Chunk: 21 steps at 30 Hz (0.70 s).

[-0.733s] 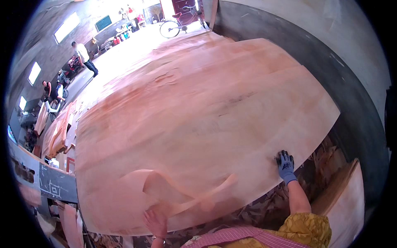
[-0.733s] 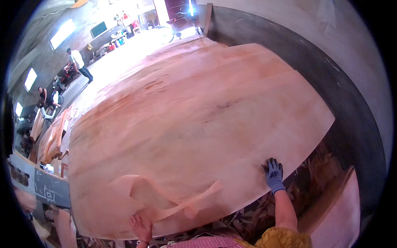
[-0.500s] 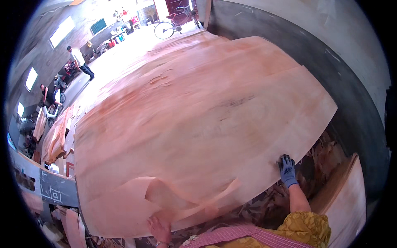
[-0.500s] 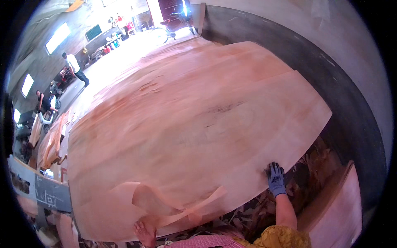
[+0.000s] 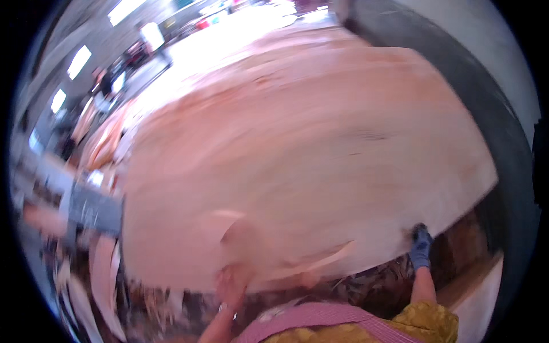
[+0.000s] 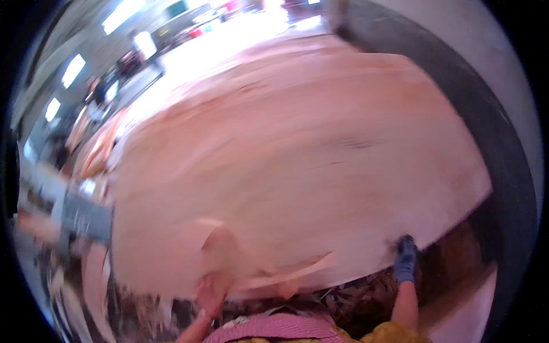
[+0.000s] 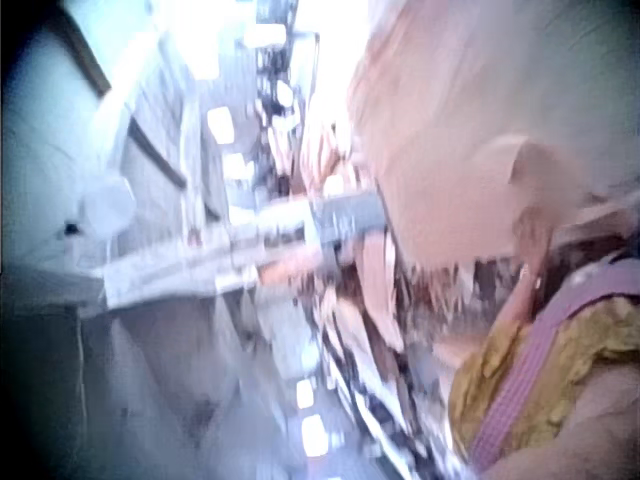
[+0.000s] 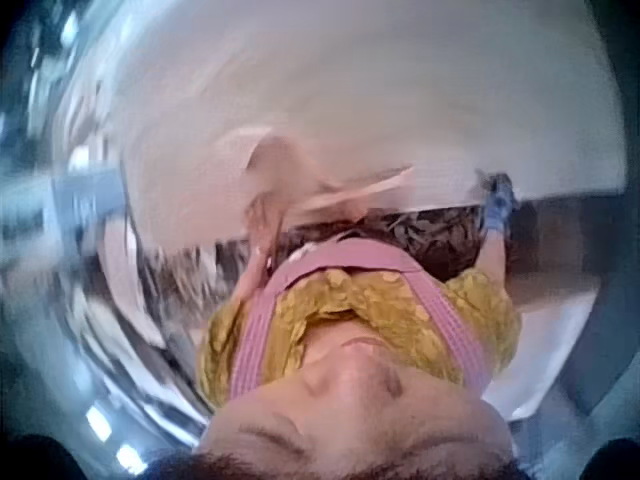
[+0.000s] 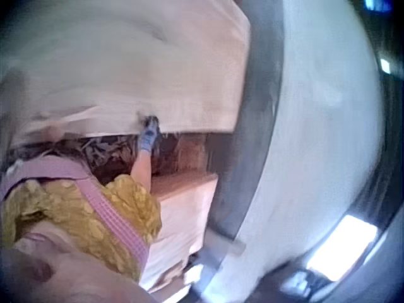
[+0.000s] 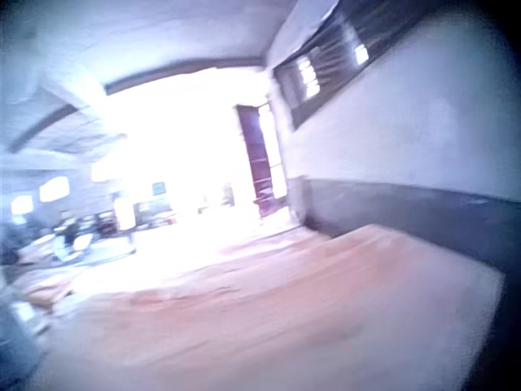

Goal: The person trims and separates thin wood veneer sheets using a small utility blade, handling large pieces on a workspace and organizing them onto industrial stacks.

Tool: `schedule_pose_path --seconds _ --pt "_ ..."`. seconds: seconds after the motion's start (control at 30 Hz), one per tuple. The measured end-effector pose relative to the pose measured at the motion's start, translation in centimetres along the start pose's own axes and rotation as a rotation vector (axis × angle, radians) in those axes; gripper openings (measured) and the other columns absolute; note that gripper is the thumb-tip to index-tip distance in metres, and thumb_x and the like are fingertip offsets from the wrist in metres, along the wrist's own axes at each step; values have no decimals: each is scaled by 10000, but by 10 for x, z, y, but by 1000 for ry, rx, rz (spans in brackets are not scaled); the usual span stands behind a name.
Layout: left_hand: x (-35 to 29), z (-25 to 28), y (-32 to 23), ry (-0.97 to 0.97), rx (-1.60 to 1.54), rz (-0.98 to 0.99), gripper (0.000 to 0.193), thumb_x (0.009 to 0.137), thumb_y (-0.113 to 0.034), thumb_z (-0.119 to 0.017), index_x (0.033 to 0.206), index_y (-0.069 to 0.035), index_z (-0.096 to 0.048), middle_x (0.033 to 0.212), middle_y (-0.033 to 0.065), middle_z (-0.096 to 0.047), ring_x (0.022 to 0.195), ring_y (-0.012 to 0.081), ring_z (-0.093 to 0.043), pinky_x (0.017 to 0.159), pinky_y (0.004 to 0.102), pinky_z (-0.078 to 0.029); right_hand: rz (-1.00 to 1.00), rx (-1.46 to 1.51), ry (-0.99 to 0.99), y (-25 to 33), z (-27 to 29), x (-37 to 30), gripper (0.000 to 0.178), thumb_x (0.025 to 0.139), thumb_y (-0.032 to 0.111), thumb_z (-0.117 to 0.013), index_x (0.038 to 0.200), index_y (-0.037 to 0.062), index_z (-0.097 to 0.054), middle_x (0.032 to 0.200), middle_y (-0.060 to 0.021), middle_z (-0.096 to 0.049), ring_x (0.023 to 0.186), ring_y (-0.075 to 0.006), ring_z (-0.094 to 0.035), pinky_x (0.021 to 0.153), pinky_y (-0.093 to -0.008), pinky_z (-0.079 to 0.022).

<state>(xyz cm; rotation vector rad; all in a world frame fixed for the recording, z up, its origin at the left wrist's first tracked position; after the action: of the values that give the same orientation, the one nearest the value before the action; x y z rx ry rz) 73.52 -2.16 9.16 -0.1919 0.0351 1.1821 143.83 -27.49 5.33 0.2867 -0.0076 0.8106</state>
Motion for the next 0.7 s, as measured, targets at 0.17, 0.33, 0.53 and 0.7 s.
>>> schedule_pose_path --seconds 0.17,0.33,0.53,0.7 --pt "-18 9 27 -106 36 155 893 794 -541 -679 1496 -129 -310 1520 193 -302 1405 428 -246 1126 576 -219 67 -26 -88 53 19 -2 302 959 103 -507 1232 1 -585 1232 -174 -611 1137 -338 -562 1003 -445 -430" --pt "-52 7 53 -143 -61 195 815 808 -476 -682 1480 -159 -346 1515 186 -314 1402 422 -259 1126 578 -214 441 461 -70 324 0 -37 253 839 108 -686 1077 24 -682 1108 -151 -685 1049 -321 -627 958 -395 -464" --pt "-63 23 104 -218 -377 19 575 809 -302 -686 1327 -121 -513 1418 195 -446 1305 372 -417 1080 468 -344 1086 497 315 693 -51 -202 705 810 417 -734 1336 10 -498 1381 -225 -491 1239 -393 -499 1024 -472 -434" --pt "-129 45 170 -258 -511 23 384 815 -222 -675 1171 -94 -615 1279 183 -559 1141 367 -556 972 458 -449 1140 104 433 802 -109 -260 775 768 473 -750 1325 1 -491 1406 -237 -440 1301 -401 -437 1036 -491 -418"
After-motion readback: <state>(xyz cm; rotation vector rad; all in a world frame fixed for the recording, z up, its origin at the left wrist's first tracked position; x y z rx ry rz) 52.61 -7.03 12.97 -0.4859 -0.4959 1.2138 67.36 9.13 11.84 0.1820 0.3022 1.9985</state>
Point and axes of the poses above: each hand's wrist, its own x-axis towards the middle knuckle, its own z-axis out of the back of the hand, y = z × x, the point moved 8 cm from there along x, towards the middle knuckle
